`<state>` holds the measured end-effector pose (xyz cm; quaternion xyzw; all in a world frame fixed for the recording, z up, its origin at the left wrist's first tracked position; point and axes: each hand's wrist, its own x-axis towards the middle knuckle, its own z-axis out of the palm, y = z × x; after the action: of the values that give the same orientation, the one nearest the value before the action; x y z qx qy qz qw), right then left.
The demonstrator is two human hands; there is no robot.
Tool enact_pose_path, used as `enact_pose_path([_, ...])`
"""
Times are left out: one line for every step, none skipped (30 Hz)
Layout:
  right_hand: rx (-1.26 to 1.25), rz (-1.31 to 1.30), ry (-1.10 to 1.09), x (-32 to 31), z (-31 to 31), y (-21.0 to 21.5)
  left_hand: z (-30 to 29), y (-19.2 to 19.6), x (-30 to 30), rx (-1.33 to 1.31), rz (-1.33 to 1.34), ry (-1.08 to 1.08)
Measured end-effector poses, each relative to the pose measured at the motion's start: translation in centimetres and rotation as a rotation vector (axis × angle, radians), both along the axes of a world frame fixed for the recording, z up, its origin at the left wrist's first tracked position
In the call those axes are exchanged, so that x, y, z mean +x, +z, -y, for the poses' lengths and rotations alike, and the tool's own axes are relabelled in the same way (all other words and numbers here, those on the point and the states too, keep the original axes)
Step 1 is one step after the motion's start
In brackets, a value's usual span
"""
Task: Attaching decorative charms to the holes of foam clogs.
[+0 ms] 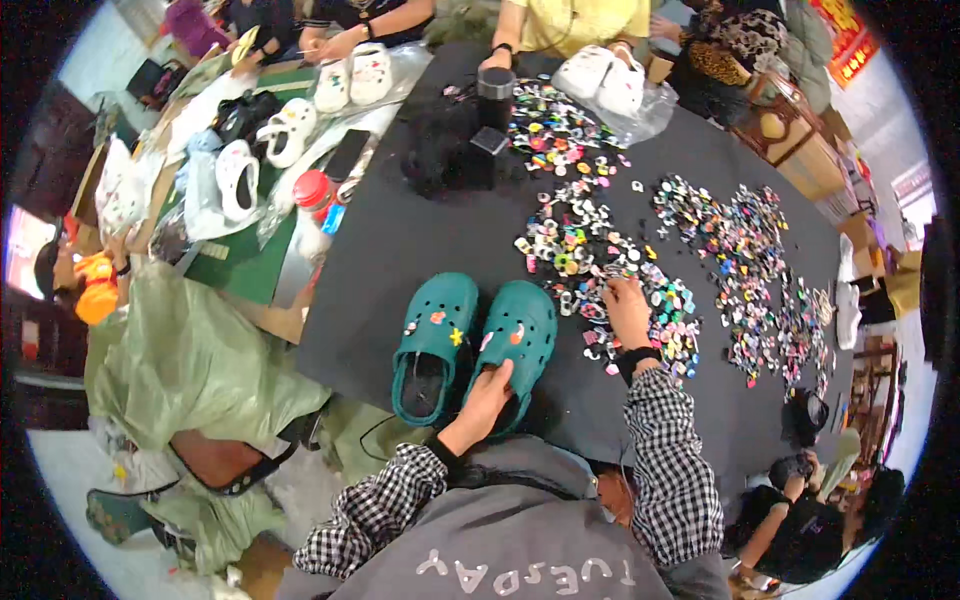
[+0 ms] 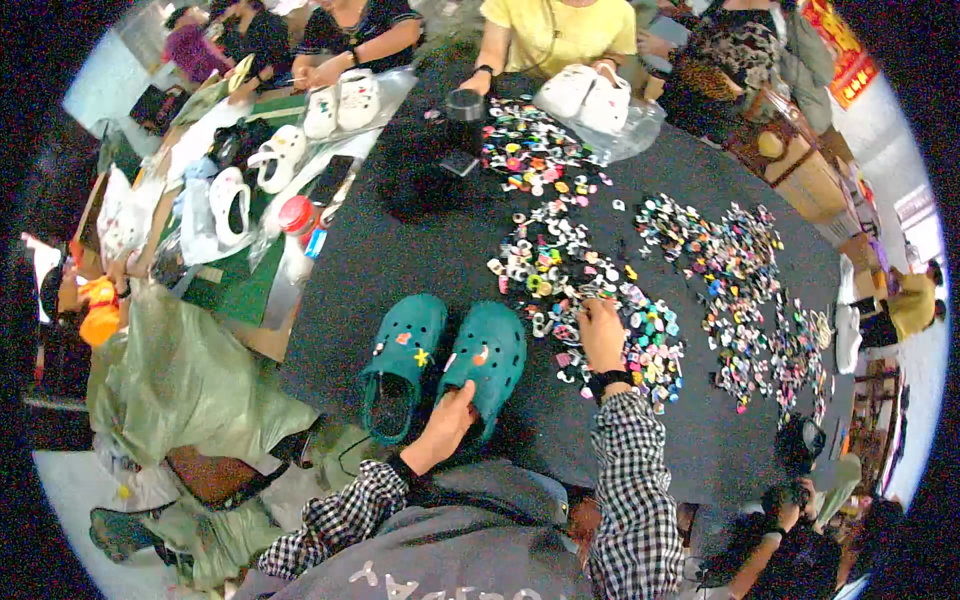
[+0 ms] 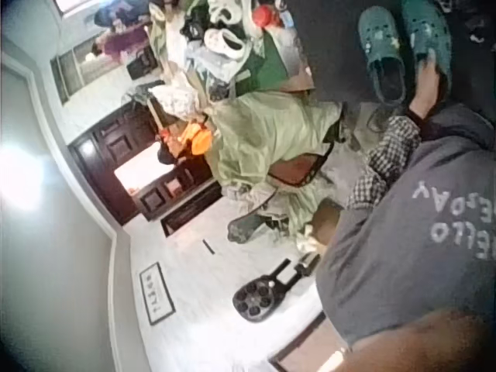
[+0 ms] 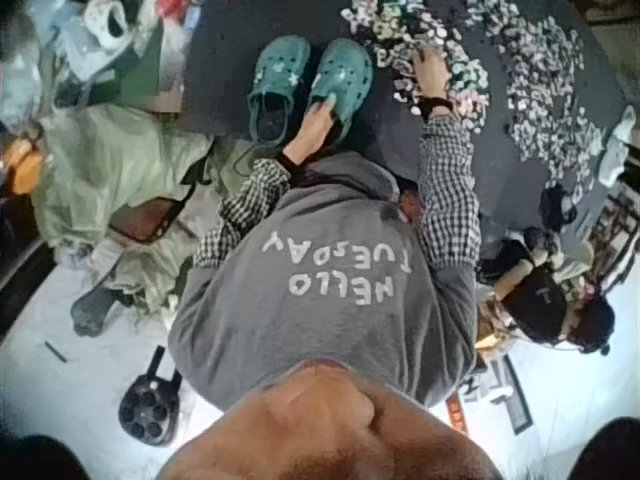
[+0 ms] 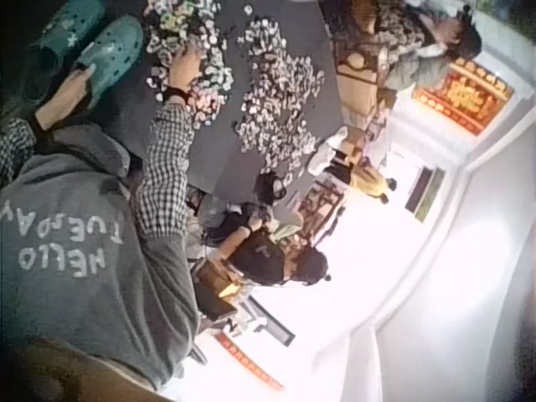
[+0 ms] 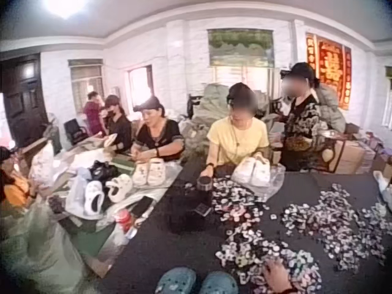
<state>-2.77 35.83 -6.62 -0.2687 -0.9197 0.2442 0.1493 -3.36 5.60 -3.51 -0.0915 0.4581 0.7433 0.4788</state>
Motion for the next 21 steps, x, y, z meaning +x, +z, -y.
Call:
enact_pose_path([0.019,-0.035,0.028,0.1,-0.2,-0.1,-0.2,0.2,0.1,-0.037,-0.012,0.013])
enact_pose_path([0.022,-0.047,0.040,0.2,-0.2,-0.3,-0.3,0.4,0.2,-0.076,-0.024,0.027])
enact_pose_path([0.030,-0.055,0.050,0.3,-0.3,-0.1,-0.6,0.7,0.3,-0.019,-0.005,0.088])
enact_pose_path([0.040,-0.059,0.070,0.3,-0.3,0.1,-0.5,0.6,0.4,-0.019,-0.005,0.099])
enact_pose_path([0.007,-0.043,0.076,0.3,-0.1,0.1,-0.4,0.5,0.3,-0.028,-0.005,0.097])
enact_pose_path([0.009,-0.034,0.081,0.5,-0.3,-0.1,-0.6,0.5,0.4,-0.030,-0.001,0.088])
enact_pose_path([0.010,-0.025,0.084,0.6,-0.5,-0.3,-0.6,0.4,0.4,-0.025,0.001,0.088])
enact_pose_path([0.015,-0.022,0.083,0.6,-0.8,-0.5,-0.6,0.4,0.3,-0.020,-0.018,0.061])
enact_pose_path([-0.008,-0.028,0.103,0.5,-0.6,-0.4,-0.5,0.1,0.3,-0.017,-0.036,0.037])
enact_pose_path([-0.032,-0.033,0.121,0.5,-0.5,-0.3,-0.2,-0.4,0.3,-0.016,-0.033,0.039])
enact_pose_path([-0.076,-0.004,0.095,0.5,-0.4,-0.3,0.0,-0.8,0.3,-0.011,-0.032,0.032])
enact_pose_path([-0.092,-0.046,0.108,0.6,-0.6,-0.3,-0.1,-0.5,0.1,0.000,-0.032,0.016])
enact_pose_path([-0.109,-0.088,0.121,0.8,-0.9,-0.4,-0.2,-0.1,0.1,0.007,-0.029,0.008])
enact_pose_path([-0.210,-0.117,0.101,1.1,-1.0,-0.4,-0.3,0.3,0.2,0.011,-0.027,0.025])
enact_pose_path([-0.082,-0.116,0.136,1.4,-1.3,-0.4,-0.5,0.8,0.1,0.012,-0.025,0.042])
enact_pose_path([-0.063,-0.117,0.141,1.7,-1.5,-0.5,-0.6,0.2,0.2,0.024,0.000,0.053])
enact_pose_path([-0.043,-0.118,0.145,2.1,-1.6,-0.5,-0.6,0.2,0.3,0.027,0.003,0.041])
enact_pose_path([-0.100,-0.109,0.116,2.0,-0.9,0.1,-0.5,0.0,0.3,-0.001,-0.010,0.065])
enact_pose_path([-0.122,-0.140,0.094,2.2,-0.8,0.4,-0.7,0.1,0.2,-0.018,-0.022,0.075])
enact_pose_path([-0.128,-0.158,0.095,2.4,-0.8,0.7,-0.9,0.2,0.3,-0.036,-0.068,0.080])
enact_pose_path([-0.146,-0.175,0.112,2.0,0.0,1.1,-0.6,0.3,0.4,-0.067,-0.115,0.102])
